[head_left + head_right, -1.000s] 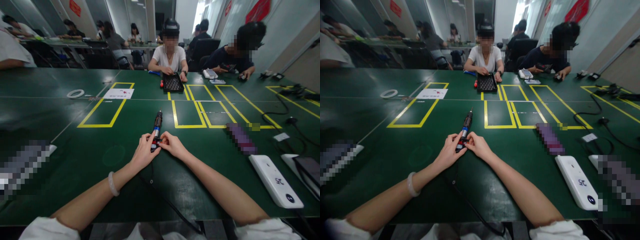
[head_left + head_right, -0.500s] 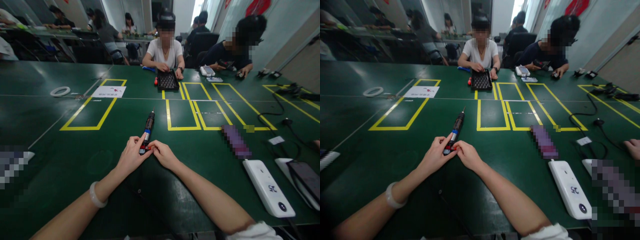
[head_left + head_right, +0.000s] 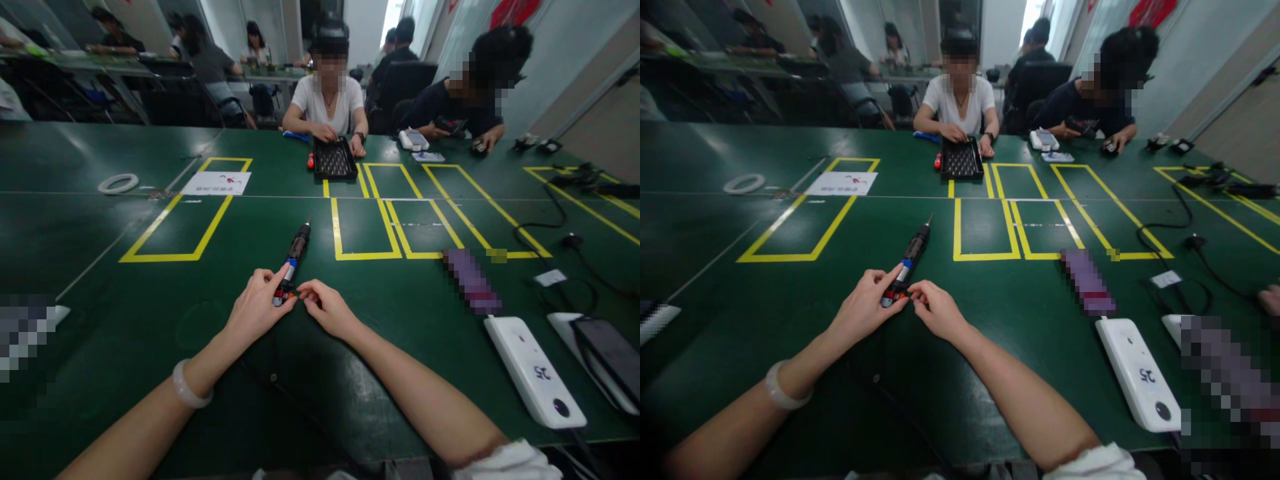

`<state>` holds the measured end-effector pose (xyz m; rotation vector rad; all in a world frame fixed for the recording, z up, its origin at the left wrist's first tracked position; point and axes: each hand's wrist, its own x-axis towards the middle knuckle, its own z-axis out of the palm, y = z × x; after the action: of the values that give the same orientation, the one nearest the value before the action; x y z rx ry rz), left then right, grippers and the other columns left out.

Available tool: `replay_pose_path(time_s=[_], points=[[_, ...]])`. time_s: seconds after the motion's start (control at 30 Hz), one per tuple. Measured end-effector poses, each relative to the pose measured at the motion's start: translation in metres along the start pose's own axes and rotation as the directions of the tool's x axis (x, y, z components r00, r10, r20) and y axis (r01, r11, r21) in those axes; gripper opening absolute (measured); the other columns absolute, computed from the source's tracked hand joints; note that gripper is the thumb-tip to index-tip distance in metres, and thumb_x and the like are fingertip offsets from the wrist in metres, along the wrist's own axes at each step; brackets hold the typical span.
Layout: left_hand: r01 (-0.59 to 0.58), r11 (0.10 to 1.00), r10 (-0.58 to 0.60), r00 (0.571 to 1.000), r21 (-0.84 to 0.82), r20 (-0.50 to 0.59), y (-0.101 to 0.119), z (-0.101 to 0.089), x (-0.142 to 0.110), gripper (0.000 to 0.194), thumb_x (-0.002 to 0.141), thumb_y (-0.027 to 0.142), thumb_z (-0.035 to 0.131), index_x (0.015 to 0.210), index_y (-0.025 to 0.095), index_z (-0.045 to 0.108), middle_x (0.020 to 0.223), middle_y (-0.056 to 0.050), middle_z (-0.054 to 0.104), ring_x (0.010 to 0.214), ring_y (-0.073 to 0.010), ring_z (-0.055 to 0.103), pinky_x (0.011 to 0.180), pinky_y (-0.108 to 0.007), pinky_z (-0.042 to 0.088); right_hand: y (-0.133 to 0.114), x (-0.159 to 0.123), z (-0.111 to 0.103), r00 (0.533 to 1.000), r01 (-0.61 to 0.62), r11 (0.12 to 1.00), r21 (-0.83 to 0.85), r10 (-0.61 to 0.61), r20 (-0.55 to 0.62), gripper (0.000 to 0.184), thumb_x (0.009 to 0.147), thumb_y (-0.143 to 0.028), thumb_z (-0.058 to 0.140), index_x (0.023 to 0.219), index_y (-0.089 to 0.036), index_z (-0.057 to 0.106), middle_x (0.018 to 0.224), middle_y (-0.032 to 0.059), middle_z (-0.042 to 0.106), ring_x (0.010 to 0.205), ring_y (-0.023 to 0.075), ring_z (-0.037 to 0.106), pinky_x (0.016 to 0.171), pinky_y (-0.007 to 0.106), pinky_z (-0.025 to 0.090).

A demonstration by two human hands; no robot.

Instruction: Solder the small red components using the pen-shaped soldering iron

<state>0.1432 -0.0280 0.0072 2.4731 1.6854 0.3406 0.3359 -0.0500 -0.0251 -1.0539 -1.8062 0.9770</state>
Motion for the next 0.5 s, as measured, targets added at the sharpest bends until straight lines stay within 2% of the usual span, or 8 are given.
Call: replay_pose_path(time_s=[0.2, 0.5], points=[[0.023, 0.997, -0.024, 1.0, 0.073, 0.013, -0.033, -0.01, -0.004, 0.071, 0.085, 0.056, 0.051, 0.149, 0.031, 0.034, 0.115, -0.011, 0.045, 0.102, -0.026, 0.053, 0.084, -0.037, 0.05, -0.001, -0.001, -0.002, 1.0, 0.008, 1.0, -0.005, -0.008, 0.014, 0.026, 0.087, -0.01, 0.048, 0.109, -0.018, 0.058, 0.094, 0.0036, 0.063, 0.082, 0.0132, 0.058, 0.076, 0.025, 0.046], [0.184, 0.972, -0.195, 0.979, 0.144, 0.068, -0.116, -0.03, -0.006, 0.075, 0.086, 0.061, 0.042, 0.15, 0.022, 0.033, 0.12, -0.014, 0.041, 0.111, -0.0307, 0.047, 0.096, -0.042, 0.043, -0.003, -0.002, -0.004, 0.999, 0.02, 0.999, -0.039, -0.018, 0.048, 0.018, 0.089, -0.013, 0.049, 0.101, -0.017, 0.062, 0.093, 0.0037, 0.063, 0.079, 0.0128, 0.058, 0.073, 0.025, 0.045]])
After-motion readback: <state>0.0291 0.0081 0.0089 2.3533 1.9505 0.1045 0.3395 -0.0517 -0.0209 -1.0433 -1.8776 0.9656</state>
